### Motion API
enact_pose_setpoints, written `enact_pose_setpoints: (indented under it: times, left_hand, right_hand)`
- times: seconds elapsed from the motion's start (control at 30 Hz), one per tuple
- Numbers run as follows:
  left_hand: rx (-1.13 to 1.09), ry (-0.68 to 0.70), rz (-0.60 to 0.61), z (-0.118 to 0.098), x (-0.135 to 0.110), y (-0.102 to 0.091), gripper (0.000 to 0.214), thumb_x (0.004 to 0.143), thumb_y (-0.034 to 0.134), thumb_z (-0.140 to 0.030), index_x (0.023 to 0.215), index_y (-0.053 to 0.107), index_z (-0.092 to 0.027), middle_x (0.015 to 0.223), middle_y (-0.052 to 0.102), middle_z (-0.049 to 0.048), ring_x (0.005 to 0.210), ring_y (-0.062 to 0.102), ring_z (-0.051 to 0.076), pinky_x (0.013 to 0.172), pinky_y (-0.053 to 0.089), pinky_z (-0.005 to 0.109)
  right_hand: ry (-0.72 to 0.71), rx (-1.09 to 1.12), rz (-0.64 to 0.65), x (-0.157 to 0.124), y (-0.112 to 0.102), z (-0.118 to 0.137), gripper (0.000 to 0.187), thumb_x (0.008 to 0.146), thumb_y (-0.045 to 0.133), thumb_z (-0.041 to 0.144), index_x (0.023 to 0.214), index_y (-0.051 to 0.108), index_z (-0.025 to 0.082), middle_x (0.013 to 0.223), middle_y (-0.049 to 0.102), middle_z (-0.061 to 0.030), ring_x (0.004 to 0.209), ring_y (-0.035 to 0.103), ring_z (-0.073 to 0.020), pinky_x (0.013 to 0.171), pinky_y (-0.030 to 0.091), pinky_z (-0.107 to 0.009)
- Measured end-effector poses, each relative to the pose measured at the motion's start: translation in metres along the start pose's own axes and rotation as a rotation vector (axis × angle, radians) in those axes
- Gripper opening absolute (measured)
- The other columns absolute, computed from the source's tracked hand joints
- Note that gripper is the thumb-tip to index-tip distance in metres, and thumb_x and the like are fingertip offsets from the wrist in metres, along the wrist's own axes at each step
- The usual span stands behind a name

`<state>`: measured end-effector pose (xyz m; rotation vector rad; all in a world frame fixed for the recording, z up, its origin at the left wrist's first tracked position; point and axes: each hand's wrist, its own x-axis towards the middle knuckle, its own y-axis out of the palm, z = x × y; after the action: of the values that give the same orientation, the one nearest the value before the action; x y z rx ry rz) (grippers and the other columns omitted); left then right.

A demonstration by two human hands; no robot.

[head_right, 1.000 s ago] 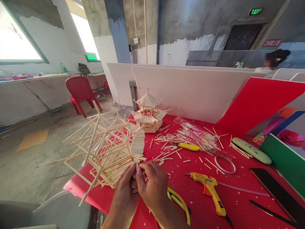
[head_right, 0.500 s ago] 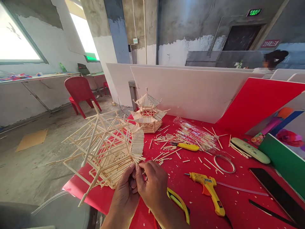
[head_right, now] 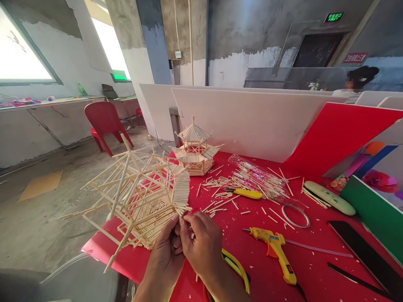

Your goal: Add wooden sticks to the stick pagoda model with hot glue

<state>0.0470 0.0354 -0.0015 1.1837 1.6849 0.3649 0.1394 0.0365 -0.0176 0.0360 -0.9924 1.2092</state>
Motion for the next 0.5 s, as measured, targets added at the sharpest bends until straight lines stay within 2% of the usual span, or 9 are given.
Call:
enact_pose_setpoints:
  times: [0.2,0.5]
  left_hand:
    - [-0.002,0.015,0.021,-0.0003,-0.0002,0.0007,0.045,0.043,0.094,-0.030,0.056,0.053,-0.015,0.044,0.046,-0.0096,0.035,0.030,0.000,0.032,0.019,0.013]
    - [0.035,0.023,0.031,-0.0001,0.0007,-0.0022,0.046,0.046,0.093,-0.033,0.054,0.050,-0.016,0.043,0.042,-0.0097,0.036,0.030,0.001,0.034,0.019,0.014]
  right_hand:
    - [-0.001,0.024,-0.037,0.0037,-0.0032,0.0020,0.010,0.092,0.061,0.022,0.101,0.065,0.020,0.084,0.069,-0.0035,0.077,0.065,-0.0145,0.070,0.049,-0.024]
    - [0.010,0.014,-0.040,0.0026,0.0005,0.0012,0.004,0.092,0.061,0.020,0.092,0.065,0.019,0.077,0.068,-0.0020,0.069,0.062,-0.0136,0.065,0.048,-0.023]
